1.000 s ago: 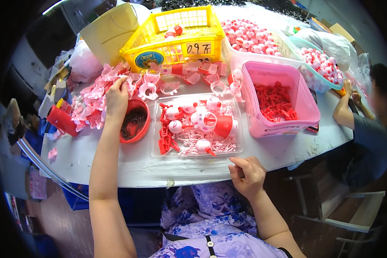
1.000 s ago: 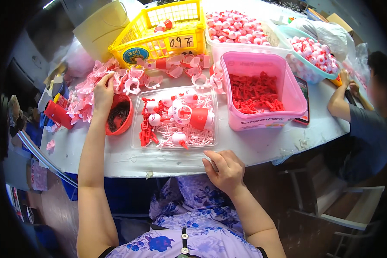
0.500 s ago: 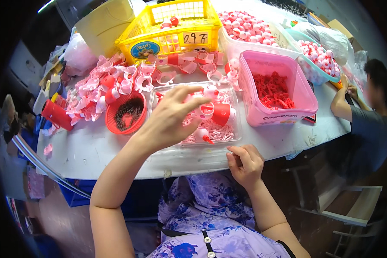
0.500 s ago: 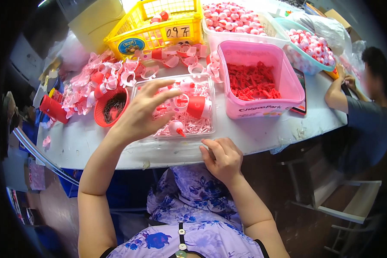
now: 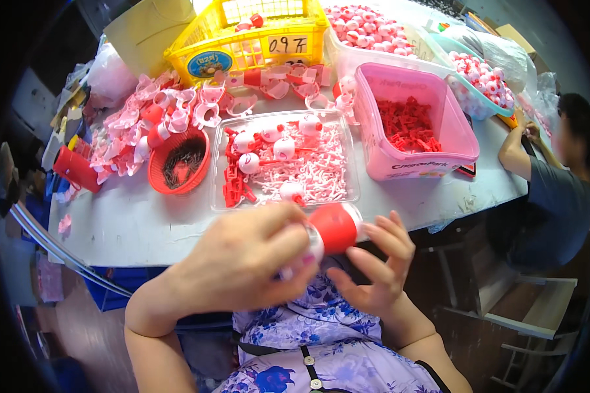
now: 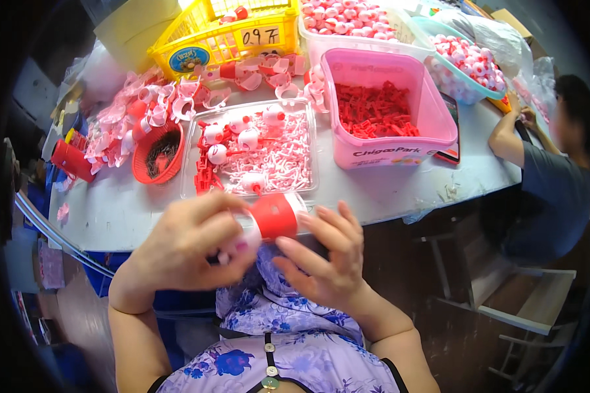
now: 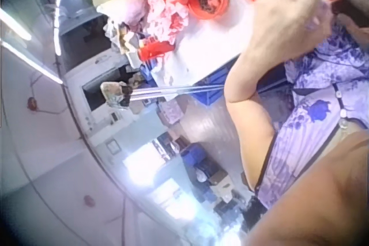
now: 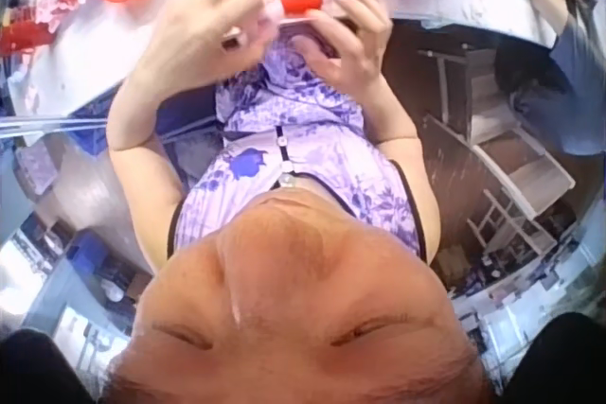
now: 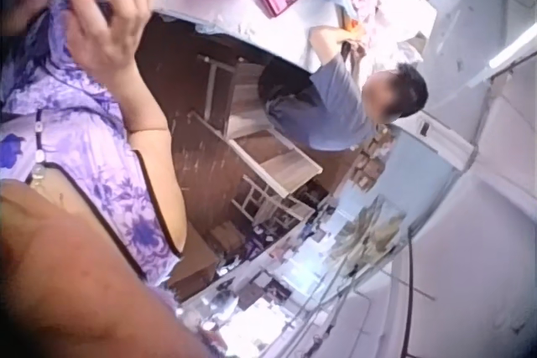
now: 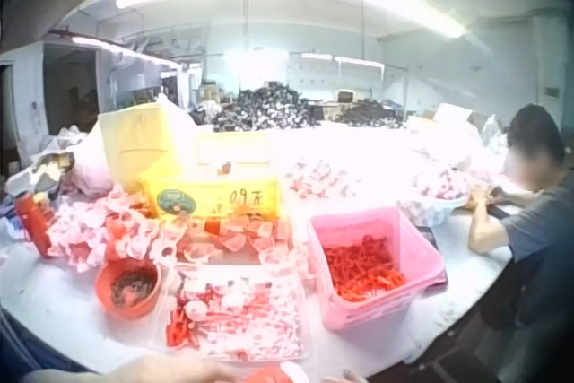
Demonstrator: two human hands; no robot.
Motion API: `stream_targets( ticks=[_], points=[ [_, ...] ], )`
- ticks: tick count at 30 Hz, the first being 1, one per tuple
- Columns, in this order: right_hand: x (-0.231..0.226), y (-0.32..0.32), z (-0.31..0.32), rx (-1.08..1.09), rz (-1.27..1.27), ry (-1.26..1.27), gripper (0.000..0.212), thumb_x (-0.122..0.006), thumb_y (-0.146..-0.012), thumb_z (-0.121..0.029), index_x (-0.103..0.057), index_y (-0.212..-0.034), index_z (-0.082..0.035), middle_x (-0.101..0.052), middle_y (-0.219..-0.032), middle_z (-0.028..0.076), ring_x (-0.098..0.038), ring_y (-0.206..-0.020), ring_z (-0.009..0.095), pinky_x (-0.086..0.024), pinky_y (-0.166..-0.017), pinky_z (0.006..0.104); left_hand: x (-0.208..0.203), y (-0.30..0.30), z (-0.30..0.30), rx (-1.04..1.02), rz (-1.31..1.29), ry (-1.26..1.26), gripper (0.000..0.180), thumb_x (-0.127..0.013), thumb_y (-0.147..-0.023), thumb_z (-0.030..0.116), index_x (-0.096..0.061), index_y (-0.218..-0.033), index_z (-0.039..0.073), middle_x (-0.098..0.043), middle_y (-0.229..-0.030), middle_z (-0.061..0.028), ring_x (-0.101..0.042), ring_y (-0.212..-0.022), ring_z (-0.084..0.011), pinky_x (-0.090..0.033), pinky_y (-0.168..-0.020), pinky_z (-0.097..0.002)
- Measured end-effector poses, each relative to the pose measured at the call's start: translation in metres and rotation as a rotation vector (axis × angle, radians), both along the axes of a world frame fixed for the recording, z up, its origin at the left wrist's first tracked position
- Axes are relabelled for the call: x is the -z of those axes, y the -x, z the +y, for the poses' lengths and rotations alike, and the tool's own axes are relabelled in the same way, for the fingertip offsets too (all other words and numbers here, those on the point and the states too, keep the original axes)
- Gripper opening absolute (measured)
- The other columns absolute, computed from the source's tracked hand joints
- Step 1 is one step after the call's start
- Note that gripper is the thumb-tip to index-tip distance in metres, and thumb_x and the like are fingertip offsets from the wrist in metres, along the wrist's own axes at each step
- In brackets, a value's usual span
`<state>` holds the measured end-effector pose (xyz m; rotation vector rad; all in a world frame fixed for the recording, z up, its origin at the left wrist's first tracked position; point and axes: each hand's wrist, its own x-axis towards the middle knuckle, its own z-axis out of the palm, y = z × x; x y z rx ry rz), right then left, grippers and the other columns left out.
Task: The person assembles small pink and white plastic toys by hand. They pick up a white head piece and a pink body frame, insert the head into the body, and attach small red limbs to the frame. The process is repeated for multiple units, with finished toys placed into a yellow basket.
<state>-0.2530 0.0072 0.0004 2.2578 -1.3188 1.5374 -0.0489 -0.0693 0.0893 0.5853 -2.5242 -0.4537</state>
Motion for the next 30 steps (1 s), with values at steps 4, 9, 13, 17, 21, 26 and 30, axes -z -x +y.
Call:
stream_targets(
  ticks=[4, 9, 13, 17, 21, 26, 30],
  points=[
    [0.008, -0.011, -0.002, -0.331, -0.036, -0.313, 0.060, -0.075, -0.071, -0.011, -0.052, -0.126, -0.007, -0.056, -0.115, 0.016, -0.060, -0.097, 0.032, -0.052, -0.083, 0.0415, 0.000, -0.003, 0.018, 0.179, -0.108, -0.194, 0.032, -0.080, -0.072, 0.021, -0.058, -0.089, 0.006, -0.060, -0.084, -0.0106, -0.063, -0.072, -0.0266, -0.050, -0.058, -0.0359],
    [0.027, -0.020, 0.010, -0.566, -0.298, -0.586, 0.034, -0.065, -0.085, -0.006, -0.051, -0.115, 0.001, -0.060, -0.097, 0.018, -0.062, -0.081, 0.032, -0.050, -0.069, 0.0373, 0.007, -0.009, 0.001, 0.179, 0.028, -0.600, 0.041, -0.082, -0.074, 0.024, -0.061, -0.102, 0.003, -0.064, -0.086, -0.0075, -0.065, -0.075, -0.0202, -0.050, -0.066, -0.0306],
    [0.047, -0.019, 0.027, -0.649, -0.759, -1.048, 0.035, -0.053, -0.097, -0.015, -0.045, -0.127, 0.002, -0.061, -0.112, 0.016, -0.064, -0.096, 0.021, -0.056, -0.077, 0.0333, 0.036, -0.022, -0.050, -0.255, 0.310, -0.558, 0.025, -0.070, -0.085, 0.014, -0.061, -0.103, -0.001, -0.067, -0.084, -0.0057, -0.064, -0.075, -0.0121, -0.049, -0.068, -0.0264],
    [0.043, -0.019, 0.028, -0.717, -1.269, -1.092, 0.035, -0.051, -0.095, -0.009, -0.043, -0.128, 0.002, -0.058, -0.113, 0.020, -0.064, -0.093, 0.024, -0.057, -0.076, 0.0361, 0.037, -0.033, -0.079, -0.435, 0.124, -0.263, 0.015, -0.066, -0.085, 0.007, -0.065, -0.099, 0.000, -0.067, -0.080, -0.0072, -0.063, -0.072, -0.0134, -0.049, -0.067, -0.0277],
    [0.034, -0.013, 0.029, -0.690, -1.334, -1.202, 0.048, -0.057, -0.092, -0.016, -0.039, -0.133, 0.000, -0.056, -0.113, 0.021, -0.062, -0.098, 0.027, -0.055, -0.082, 0.0391, 0.039, -0.050, -0.080, -0.360, -0.078, -0.231, 0.015, -0.067, -0.082, 0.005, -0.065, -0.096, 0.000, -0.067, -0.080, -0.0092, -0.063, -0.070, -0.0179, -0.049, -0.067, -0.0293],
    [0.039, -0.018, 0.027, -0.880, -1.462, -1.349, 0.063, -0.048, -0.095, -0.034, -0.026, -0.145, -0.002, -0.050, -0.127, 0.026, -0.058, -0.112, 0.030, -0.048, -0.096, 0.0432, 0.050, -0.049, -0.074, -0.299, -0.302, -0.010, 0.020, -0.069, -0.075, 0.007, -0.065, -0.093, 0.001, -0.059, -0.094, -0.0114, -0.056, -0.096, -0.0280, -0.045, -0.087, -0.0381],
    [0.031, -0.024, 0.024, -0.895, -1.444, -1.369, 0.062, -0.046, -0.096, -0.035, -0.025, -0.145, -0.004, -0.049, -0.130, 0.022, -0.056, -0.115, 0.029, -0.044, -0.099, 0.0421, 0.049, -0.046, -0.074, -0.325, -0.386, 0.007, 0.027, -0.071, -0.075, 0.010, -0.063, -0.099, -0.001, -0.058, -0.095, -0.0122, -0.056, -0.097, -0.0293, -0.045, -0.088, -0.0388]
  ],
)
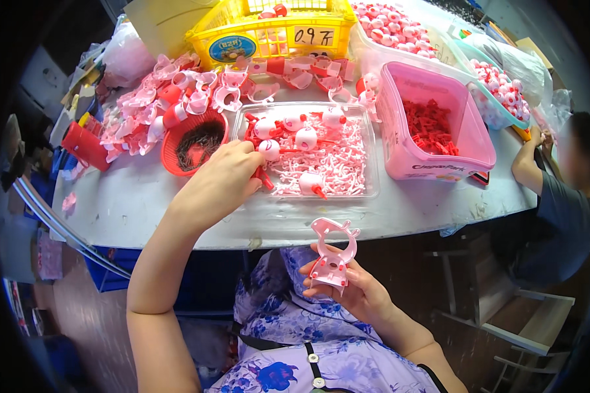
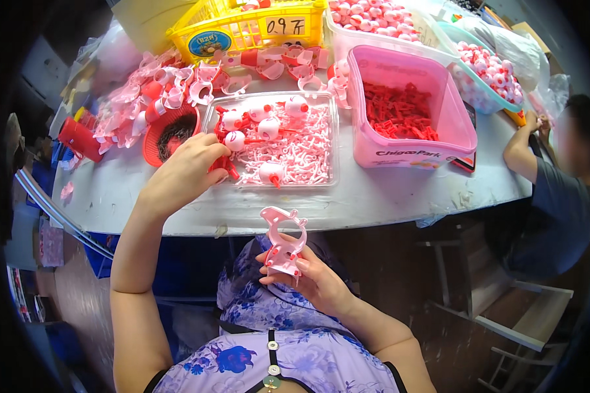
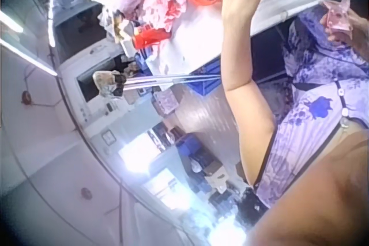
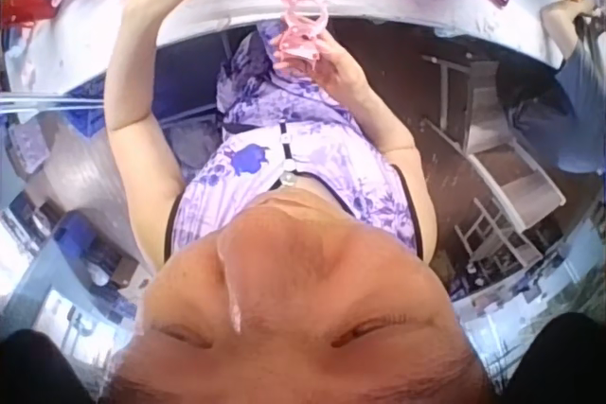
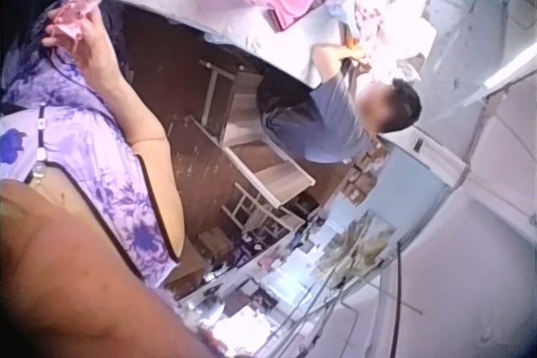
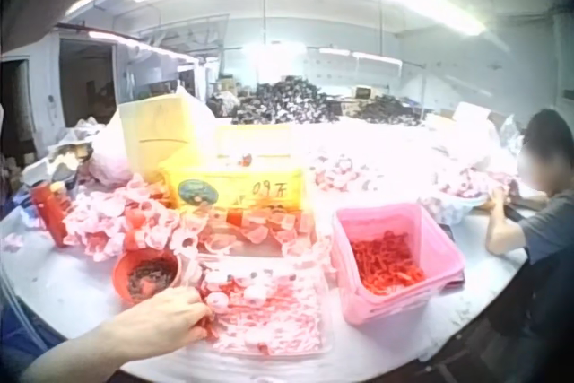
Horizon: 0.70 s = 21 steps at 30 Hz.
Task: The person assembles small pink and white plastic toys by hand. They pick up a white head piece and a pink body frame, insert the head into the body, and attach small red limbs to the frame. The process is repeated for multiple units, with finished toys placed into a yellow basket.
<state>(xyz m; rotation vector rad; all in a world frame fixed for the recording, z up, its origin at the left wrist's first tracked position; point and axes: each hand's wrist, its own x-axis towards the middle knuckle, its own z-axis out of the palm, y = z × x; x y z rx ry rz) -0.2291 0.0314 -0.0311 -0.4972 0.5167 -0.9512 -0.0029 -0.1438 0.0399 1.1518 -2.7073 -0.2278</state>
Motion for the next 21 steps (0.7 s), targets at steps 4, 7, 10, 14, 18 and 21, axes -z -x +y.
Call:
stream_targets(
  ticks=[4, 7, 10, 14, 18, 21],
  points=[
    [0.003, 0.000, 0.001, -0.022, 0.000, 0.036, 0.062, -0.046, -0.097, -0.035, -0.025, -0.145, -0.004, -0.049, -0.130, 0.021, -0.056, -0.115, 0.028, -0.043, -0.100, 0.0418, -0.001, 0.000, -0.006, -0.009, -0.051, -0.066, 0.032, -0.072, -0.074, 0.011, -0.062, -0.102, -0.001, -0.057, -0.097, -0.0131, -0.056, -0.099, -0.0300, -0.045, -0.089, -0.0391],
    [0.003, -0.001, 0.003, -0.003, 0.013, 0.016, 0.062, -0.048, -0.095, -0.035, -0.026, -0.145, -0.003, -0.050, -0.128, 0.023, -0.057, -0.113, 0.029, -0.045, -0.099, 0.0410, -0.010, 0.003, -0.005, -0.027, -0.073, -0.118, 0.035, -0.072, -0.073, 0.011, -0.062, -0.103, -0.002, -0.056, -0.101, -0.0139, -0.055, -0.101, -0.0302, -0.045, -0.090, -0.0389],
    [0.005, -0.002, 0.005, -0.007, 0.004, 0.012, 0.061, -0.048, -0.095, -0.034, -0.027, -0.144, -0.003, -0.050, -0.128, 0.022, -0.057, -0.114, 0.029, -0.045, -0.099, 0.0414, -0.014, 0.002, -0.009, 0.007, -0.127, -0.151, 0.038, -0.073, -0.072, 0.011, -0.061, -0.106, -0.003, -0.055, -0.106, -0.0142, -0.056, -0.102, -0.0303, -0.045, -0.091, -0.0390],
    [0.006, -0.004, 0.007, -0.017, -0.008, 0.010, 0.060, -0.047, -0.096, -0.034, -0.027, -0.143, -0.003, -0.050, -0.128, 0.022, -0.056, -0.114, 0.028, -0.046, -0.098, 0.0419, -0.011, -0.002, -0.017, 0.054, -0.141, -0.131, 0.036, -0.074, -0.071, 0.010, -0.062, -0.103, -0.002, -0.055, -0.105, -0.0133, -0.057, -0.101, -0.0300, -0.045, -0.090, -0.0397],
    [0.007, -0.004, 0.006, -0.026, -0.001, -0.006, 0.060, -0.046, -0.097, -0.036, -0.027, -0.143, -0.003, -0.050, -0.128, 0.021, -0.056, -0.113, 0.027, -0.045, -0.099, 0.0419, -0.015, 0.003, -0.016, 0.049, -0.054, -0.195, 0.028, -0.074, -0.071, 0.009, -0.062, -0.095, 0.000, -0.057, -0.100, -0.0122, -0.057, -0.098, -0.0296, -0.046, -0.086, -0.0394],
    [0.003, -0.005, 0.003, -0.026, 0.020, 0.003, 0.060, -0.046, -0.098, -0.038, -0.028, -0.143, -0.003, -0.050, -0.128, 0.021, -0.057, -0.113, 0.026, -0.045, -0.099, 0.0411, -0.013, 0.001, -0.016, 0.057, 0.000, -0.221, 0.025, -0.075, -0.071, 0.008, -0.062, -0.091, 0.001, -0.058, -0.092, -0.0112, -0.059, -0.092, -0.0274, -0.047, -0.081, -0.0376]
  ],
)
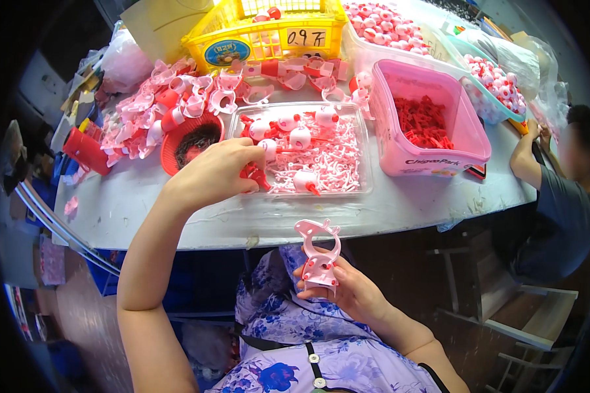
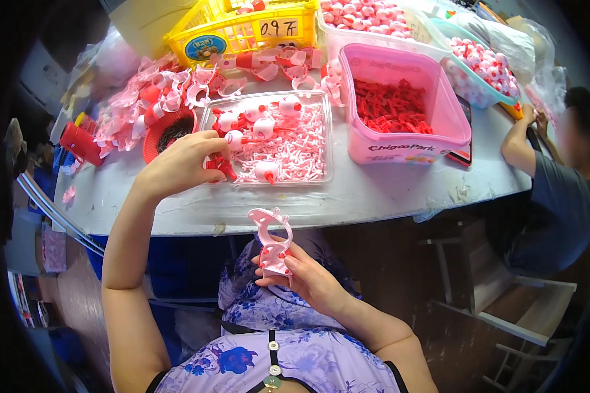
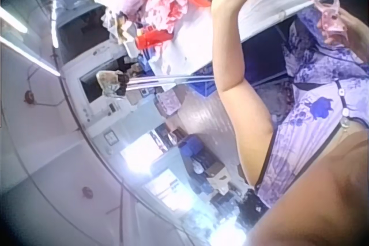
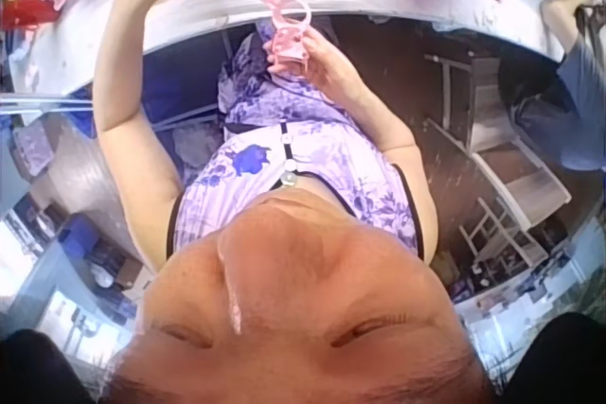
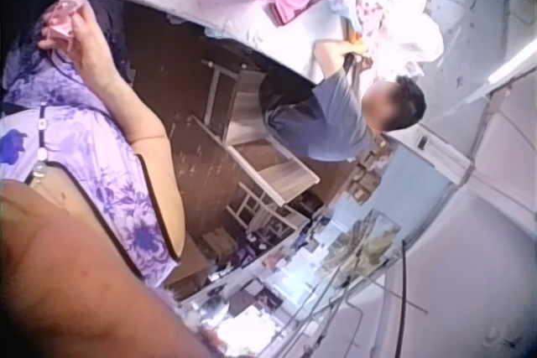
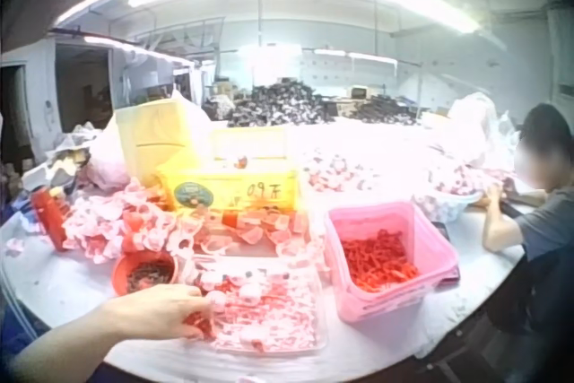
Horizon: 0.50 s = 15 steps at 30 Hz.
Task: The person assembles small pink and white plastic toys by hand. They pick up a white head piece and a pink body frame, insert the head into the body, and attach small red limbs to the frame. The process is repeated for multiple units, with finished toys placed into a yellow basket.
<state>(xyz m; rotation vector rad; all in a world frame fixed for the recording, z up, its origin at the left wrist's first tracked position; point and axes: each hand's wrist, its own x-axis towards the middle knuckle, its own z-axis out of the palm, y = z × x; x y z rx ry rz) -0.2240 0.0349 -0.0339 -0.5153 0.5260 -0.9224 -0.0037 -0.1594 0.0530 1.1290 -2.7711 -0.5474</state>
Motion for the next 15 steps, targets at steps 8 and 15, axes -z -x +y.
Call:
stream_targets(
  ticks=[8, 15],
  points=[
    [-0.009, -0.003, -0.005, 0.049, 0.008, -0.036, 0.059, -0.043, -0.099, -0.040, -0.030, -0.141, -0.001, -0.051, -0.129, 0.022, -0.059, -0.110, 0.026, -0.045, -0.099, 0.0401, 0.001, -0.003, 0.004, -0.131, 0.353, -0.072, 0.016, -0.072, -0.077, 0.001, -0.063, -0.090, 0.000, -0.064, -0.082, -0.0062, -0.062, -0.077, -0.0140, -0.049, -0.073, -0.0274],
    [-0.010, -0.003, -0.018, 0.100, -0.172, 0.038, 0.054, -0.035, -0.103, -0.039, -0.030, -0.143, -0.003, -0.050, -0.133, 0.014, -0.053, -0.118, 0.020, -0.042, -0.103, 0.0421, -0.006, 0.030, 0.089, -0.124, 0.827, -0.295, 0.025, -0.071, -0.075, -0.011, -0.066, -0.098, -0.002, -0.069, -0.089, -0.0081, -0.066, -0.085, -0.0144, -0.051, -0.076, -0.0282]
  ],
)
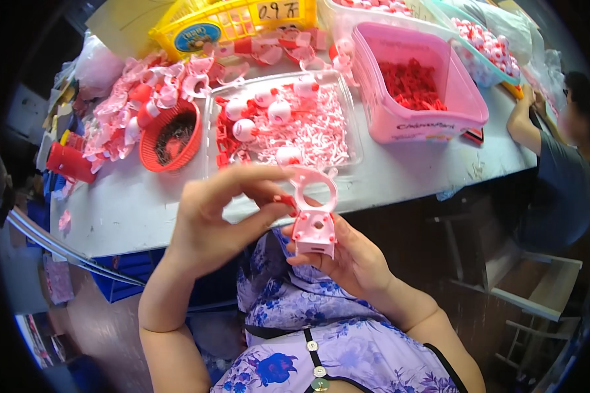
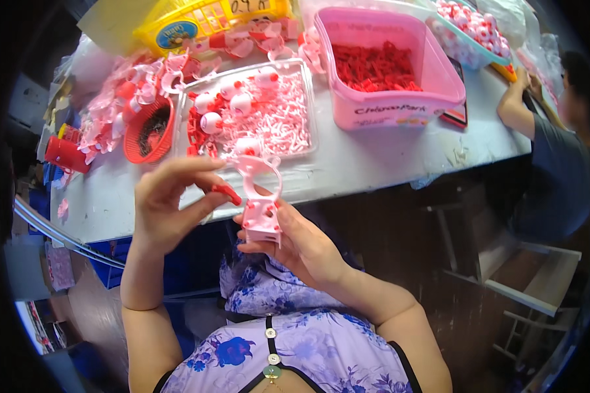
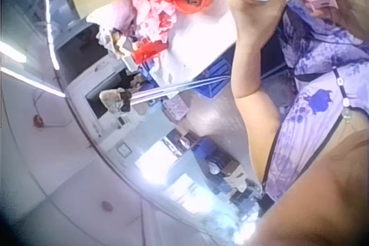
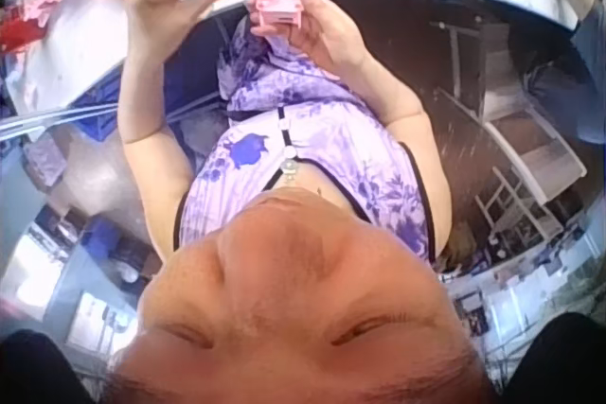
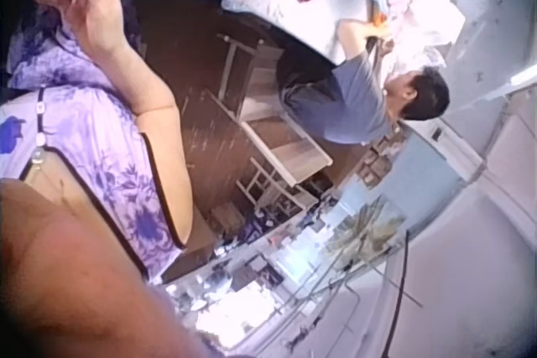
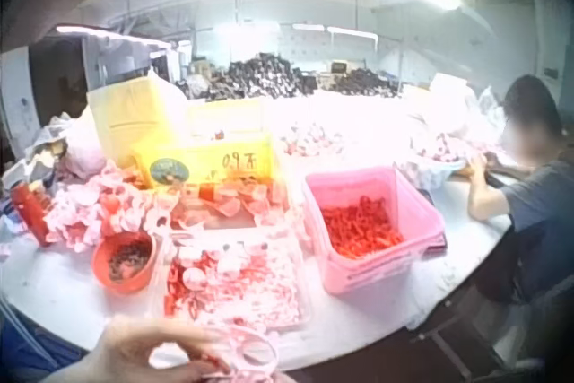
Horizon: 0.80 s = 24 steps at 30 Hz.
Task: The person assembles small pink and white plastic toys by hand. They pick up a white head piece and a pink body frame, insert the head into the body, and attach small red limbs to the frame. The process is repeated for multiple units, with finished toys placed into a yellow basket.
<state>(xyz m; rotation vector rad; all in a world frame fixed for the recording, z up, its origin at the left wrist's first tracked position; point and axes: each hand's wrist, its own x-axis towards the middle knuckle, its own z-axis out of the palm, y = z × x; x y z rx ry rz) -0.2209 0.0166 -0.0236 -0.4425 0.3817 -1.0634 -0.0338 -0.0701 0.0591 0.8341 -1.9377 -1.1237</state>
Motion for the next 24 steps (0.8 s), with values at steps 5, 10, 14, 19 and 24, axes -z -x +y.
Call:
stream_targets(
  ticks=[5, 10, 14, 19, 24],
  points=[
    [-0.011, -0.004, 0.000, 0.045, -0.073, -0.059, 0.058, -0.031, -0.104, -0.039, -0.015, -0.151, -0.009, -0.047, -0.136, 0.009, -0.052, -0.119, 0.019, -0.041, -0.105, 0.0428, 0.020, 0.014, 0.017, -0.001, -0.106, 0.187, 0.021, -0.073, -0.074, -0.008, -0.070, -0.093, 0.001, -0.069, -0.083, -0.0092, -0.065, -0.076, -0.0171, -0.050, -0.068, -0.0292],
    [-0.012, -0.003, -0.001, 0.008, -0.061, -0.087, 0.058, -0.032, -0.104, -0.038, -0.015, -0.151, -0.009, -0.047, -0.134, 0.009, -0.051, -0.121, 0.020, -0.042, -0.106, 0.0409, 0.025, 0.013, 0.007, -0.030, -0.167, 0.329, 0.021, -0.076, -0.071, -0.003, -0.072, -0.091, 0.004, -0.063, -0.083, -0.0049, -0.057, -0.077, -0.0154, -0.044, -0.069, -0.0289],
    [-0.018, -0.003, -0.002, 0.020, -0.048, -0.110, 0.057, -0.031, -0.104, -0.037, -0.015, -0.151, -0.010, -0.047, -0.134, 0.009, -0.051, -0.121, 0.020, -0.042, -0.106, 0.0394, 0.024, 0.015, 0.007, -0.038, -0.165, 0.285, 0.020, -0.076, -0.069, -0.002, -0.071, -0.087, 0.006, -0.060, -0.082, -0.0045, -0.055, -0.079, -0.0179, -0.043, -0.071, -0.0287],
    [-0.015, -0.001, -0.002, 0.043, -0.059, -0.088, 0.056, -0.030, -0.104, -0.037, -0.014, -0.152, -0.011, -0.046, -0.135, 0.009, -0.051, -0.121, 0.018, -0.043, -0.104, 0.0372, 0.021, 0.020, 0.018, 0.011, -0.246, 0.504, 0.023, -0.077, -0.066, -0.001, -0.070, -0.086, 0.007, -0.060, -0.082, -0.0035, -0.054, -0.081, -0.0219, -0.044, -0.070, -0.0304],
    [-0.015, 0.000, -0.003, 0.031, -0.053, -0.060, 0.056, -0.028, -0.105, -0.037, -0.012, -0.152, -0.012, -0.045, -0.137, 0.009, -0.049, -0.122, 0.017, -0.042, -0.104, 0.0367, 0.023, 0.019, 0.016, 0.013, -0.281, 0.529, 0.025, -0.078, -0.065, 0.001, -0.071, -0.088, 0.009, -0.057, -0.081, -0.0027, -0.052, -0.079, -0.0216, -0.043, -0.069, -0.0318]
  ],
)
